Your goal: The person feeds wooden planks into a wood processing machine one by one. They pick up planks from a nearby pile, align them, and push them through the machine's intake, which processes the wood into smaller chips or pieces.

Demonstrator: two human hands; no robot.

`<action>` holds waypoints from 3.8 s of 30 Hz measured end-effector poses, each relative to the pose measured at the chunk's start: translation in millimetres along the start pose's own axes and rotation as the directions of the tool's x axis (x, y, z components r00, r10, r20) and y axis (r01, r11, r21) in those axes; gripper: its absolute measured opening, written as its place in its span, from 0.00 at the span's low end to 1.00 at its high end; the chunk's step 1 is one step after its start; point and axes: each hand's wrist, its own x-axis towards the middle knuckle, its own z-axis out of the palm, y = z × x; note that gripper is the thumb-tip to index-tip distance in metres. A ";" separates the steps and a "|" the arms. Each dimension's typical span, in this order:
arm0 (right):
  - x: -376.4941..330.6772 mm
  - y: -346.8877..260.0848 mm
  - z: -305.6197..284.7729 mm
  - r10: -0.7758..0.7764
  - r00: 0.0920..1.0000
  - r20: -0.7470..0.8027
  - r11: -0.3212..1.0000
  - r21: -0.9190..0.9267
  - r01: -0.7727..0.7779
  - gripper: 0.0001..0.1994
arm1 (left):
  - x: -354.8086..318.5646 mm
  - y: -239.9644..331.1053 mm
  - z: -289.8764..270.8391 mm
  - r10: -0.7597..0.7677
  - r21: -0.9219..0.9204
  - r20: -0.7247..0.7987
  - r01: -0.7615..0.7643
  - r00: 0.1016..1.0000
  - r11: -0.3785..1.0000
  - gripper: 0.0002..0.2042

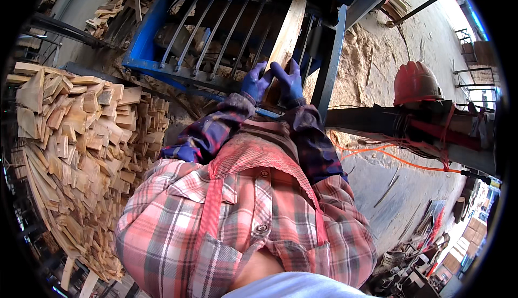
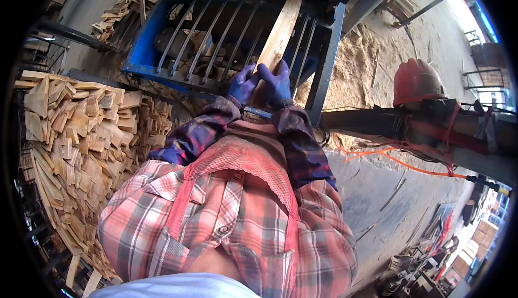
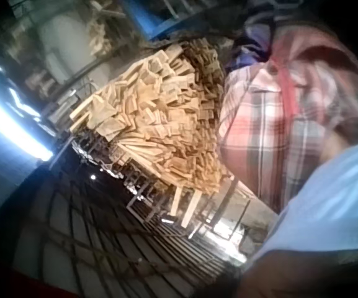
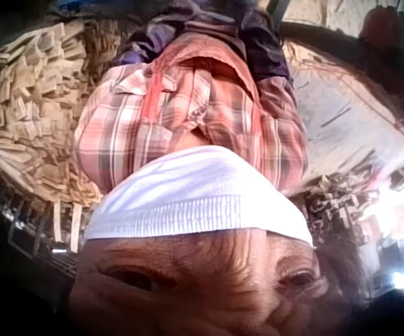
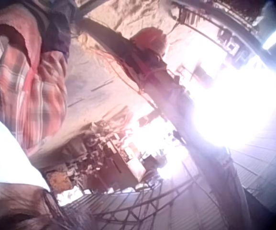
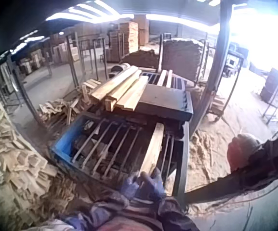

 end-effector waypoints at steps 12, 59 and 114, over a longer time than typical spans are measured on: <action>-3.7 -9.2 -16.4 -0.051 0.972 0.231 0.067 -0.970 0.235 0.37 | 52.3 10.3 17.9 -0.036 0.926 0.053 -0.035 0.998 0.377 0.17; 46.0 34.0 5.6 0.119 0.989 -0.088 0.989 0.094 -0.111 0.22 | -3.9 50.5 -34.0 -0.149 0.121 0.098 0.137 0.984 0.983 0.23; 235.5 -183.8 9.3 -0.306 0.914 -0.267 -0.006 -0.959 -0.283 0.22 | 342.4 150.3 109.7 0.009 0.036 0.525 -0.033 0.851 0.999 0.15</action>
